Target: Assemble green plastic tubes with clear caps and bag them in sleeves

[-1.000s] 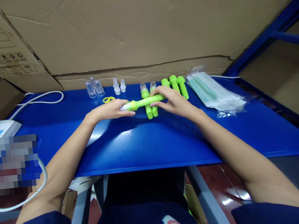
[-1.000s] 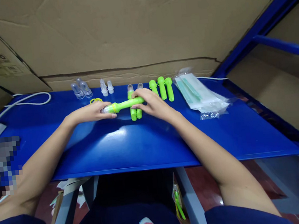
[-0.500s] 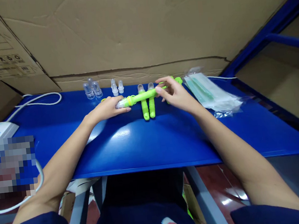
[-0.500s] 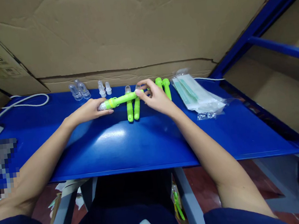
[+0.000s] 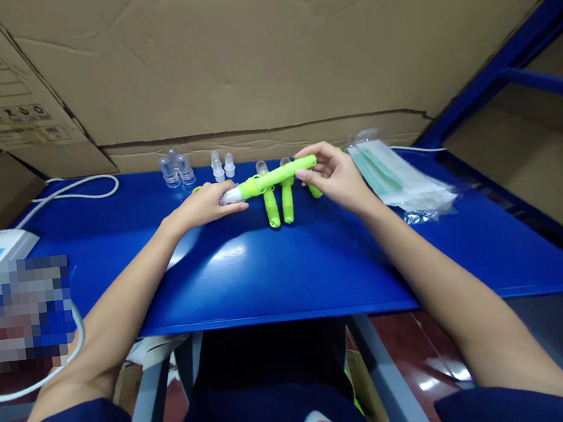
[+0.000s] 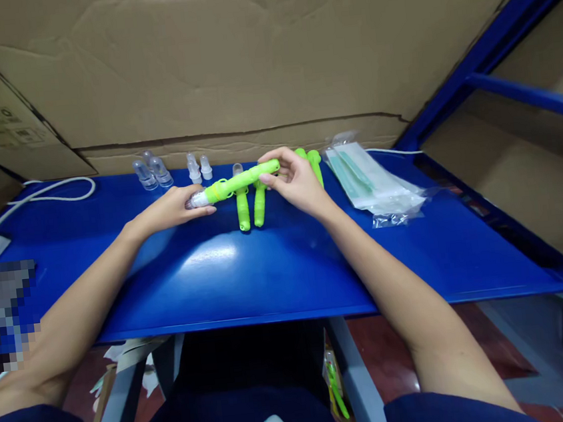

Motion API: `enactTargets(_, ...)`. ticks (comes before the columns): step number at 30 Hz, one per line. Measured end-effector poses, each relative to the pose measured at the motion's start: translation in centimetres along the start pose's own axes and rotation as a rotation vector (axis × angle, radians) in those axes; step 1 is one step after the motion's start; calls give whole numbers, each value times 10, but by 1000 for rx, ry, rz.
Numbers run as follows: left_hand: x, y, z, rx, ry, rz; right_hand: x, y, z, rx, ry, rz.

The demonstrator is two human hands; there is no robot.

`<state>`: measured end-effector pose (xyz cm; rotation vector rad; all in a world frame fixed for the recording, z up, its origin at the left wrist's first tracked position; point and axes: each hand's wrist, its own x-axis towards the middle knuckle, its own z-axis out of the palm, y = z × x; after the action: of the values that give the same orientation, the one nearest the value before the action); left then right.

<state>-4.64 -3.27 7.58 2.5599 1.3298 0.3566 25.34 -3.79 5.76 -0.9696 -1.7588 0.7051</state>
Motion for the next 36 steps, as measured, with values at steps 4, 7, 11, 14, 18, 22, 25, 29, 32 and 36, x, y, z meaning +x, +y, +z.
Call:
enactTargets(4,-1,-5,-1,-57,32,18,1,2,-4,-47,119,-58)
enactTargets(7,-1,-13,3,-112,79,-7,3,5,-8,-101,201,-67)
enactTargets(11,4,-37,11,-142,123,-15,6,12,-12,-146,308,-113)
enactTargets(14,8,-58,14,-116,182,2,7,16,-12,-164,302,-109)
enactTargets(18,9,-68,16,-26,252,-4,6,15,-8,-147,253,-73)
enactTargets(22,14,-64,21,11,344,-68,3,9,-2,-107,239,-79)
enactTargets(25,26,-64,25,-32,408,-120,1,6,1,-107,228,-66)
enactTargets(29,45,-65,27,-21,482,-91,0,4,4,-136,214,-44)
enactTargets(32,53,-60,27,73,526,-76,-2,2,6,-160,207,-49)
enactTargets(36,57,-49,26,167,588,-133,-3,-1,8,-174,191,-56)
